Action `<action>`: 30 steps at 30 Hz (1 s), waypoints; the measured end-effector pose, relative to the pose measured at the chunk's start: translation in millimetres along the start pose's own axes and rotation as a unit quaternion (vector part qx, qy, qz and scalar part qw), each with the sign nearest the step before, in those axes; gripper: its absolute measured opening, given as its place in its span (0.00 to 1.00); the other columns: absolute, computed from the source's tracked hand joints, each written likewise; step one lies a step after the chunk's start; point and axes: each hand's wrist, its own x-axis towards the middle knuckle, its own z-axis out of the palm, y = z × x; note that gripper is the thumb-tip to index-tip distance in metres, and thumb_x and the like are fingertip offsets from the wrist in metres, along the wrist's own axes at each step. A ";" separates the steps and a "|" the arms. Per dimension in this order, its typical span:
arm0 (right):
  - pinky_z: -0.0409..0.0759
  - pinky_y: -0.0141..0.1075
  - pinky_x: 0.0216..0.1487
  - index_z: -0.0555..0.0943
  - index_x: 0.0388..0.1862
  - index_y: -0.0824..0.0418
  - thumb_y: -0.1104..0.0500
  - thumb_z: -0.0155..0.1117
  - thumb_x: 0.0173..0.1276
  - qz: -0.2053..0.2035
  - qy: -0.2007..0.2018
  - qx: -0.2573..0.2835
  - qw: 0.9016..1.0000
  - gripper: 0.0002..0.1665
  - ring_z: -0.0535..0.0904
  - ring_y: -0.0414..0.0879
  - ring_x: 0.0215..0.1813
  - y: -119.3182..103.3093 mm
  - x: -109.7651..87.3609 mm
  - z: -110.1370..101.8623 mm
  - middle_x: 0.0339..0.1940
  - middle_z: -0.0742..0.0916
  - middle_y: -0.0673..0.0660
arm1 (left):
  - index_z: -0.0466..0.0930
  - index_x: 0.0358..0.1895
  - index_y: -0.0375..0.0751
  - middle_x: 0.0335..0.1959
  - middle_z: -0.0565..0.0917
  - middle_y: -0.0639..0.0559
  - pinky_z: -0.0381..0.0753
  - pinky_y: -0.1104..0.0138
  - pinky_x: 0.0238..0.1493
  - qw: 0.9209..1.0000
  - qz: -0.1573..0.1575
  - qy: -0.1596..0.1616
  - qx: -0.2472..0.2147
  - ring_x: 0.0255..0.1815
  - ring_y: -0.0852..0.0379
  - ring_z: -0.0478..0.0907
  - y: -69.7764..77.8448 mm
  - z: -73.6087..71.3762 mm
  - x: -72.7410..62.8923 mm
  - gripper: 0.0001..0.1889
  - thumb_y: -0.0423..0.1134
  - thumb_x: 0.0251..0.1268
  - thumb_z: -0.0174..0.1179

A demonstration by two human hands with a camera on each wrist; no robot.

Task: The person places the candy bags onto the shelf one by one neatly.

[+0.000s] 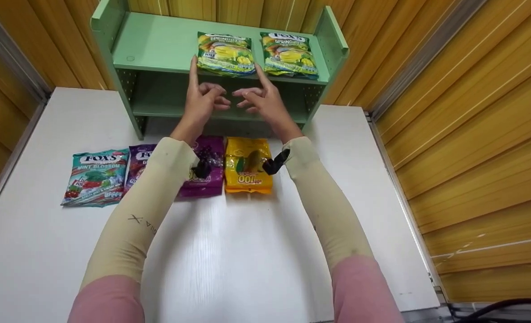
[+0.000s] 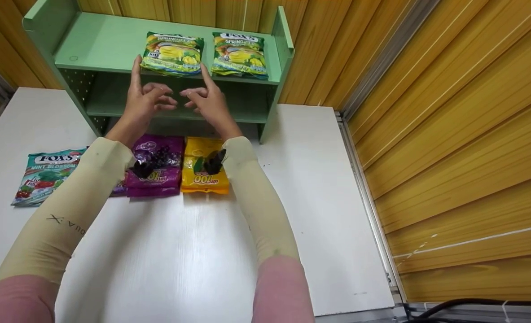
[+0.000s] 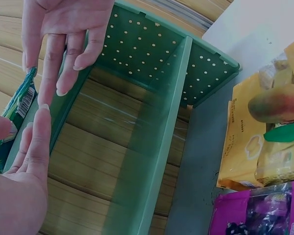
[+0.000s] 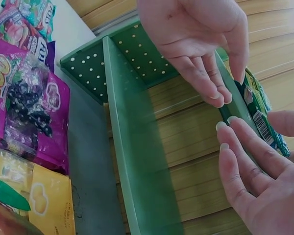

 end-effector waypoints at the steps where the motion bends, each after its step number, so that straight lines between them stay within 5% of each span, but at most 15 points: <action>1: 0.84 0.40 0.47 0.40 0.80 0.40 0.56 0.56 0.74 0.005 -0.001 -0.003 1.000 0.46 0.84 0.57 0.49 -0.9 0.8 -0.5 0.53 0.86 0.60 | 0.32 0.77 0.71 0.38 0.75 0.45 0.86 0.58 0.43 1.000 0.000 0.000 0.002 0.33 0.47 0.83 -0.2 -0.2 0.6 0.46 0.30 0.71 0.53; 21: 0.84 0.39 0.49 0.40 0.78 0.33 0.54 0.57 0.73 0.045 0.005 -0.034 0.998 0.47 0.85 0.50 0.42 -6.2 6.8 4.0 0.51 0.87 0.59 | 0.30 0.76 0.75 0.47 0.76 0.46 0.84 0.54 0.49 0.995 -0.013 0.017 0.099 0.34 0.51 0.83 -2.9 -8.1 8.3 0.45 0.34 0.73 0.51; 30: 0.84 0.43 0.51 0.41 0.79 0.39 0.53 0.56 0.74 0.012 0.022 -0.014 1.000 0.46 0.85 0.53 0.40 -17.7 -11.2 10.9 0.49 0.87 0.62 | 0.30 0.73 0.83 0.51 0.76 0.48 0.85 0.56 0.47 0.991 0.023 0.021 0.129 0.37 0.50 0.82 -20.8 -19.0 14.0 0.44 0.42 0.73 0.52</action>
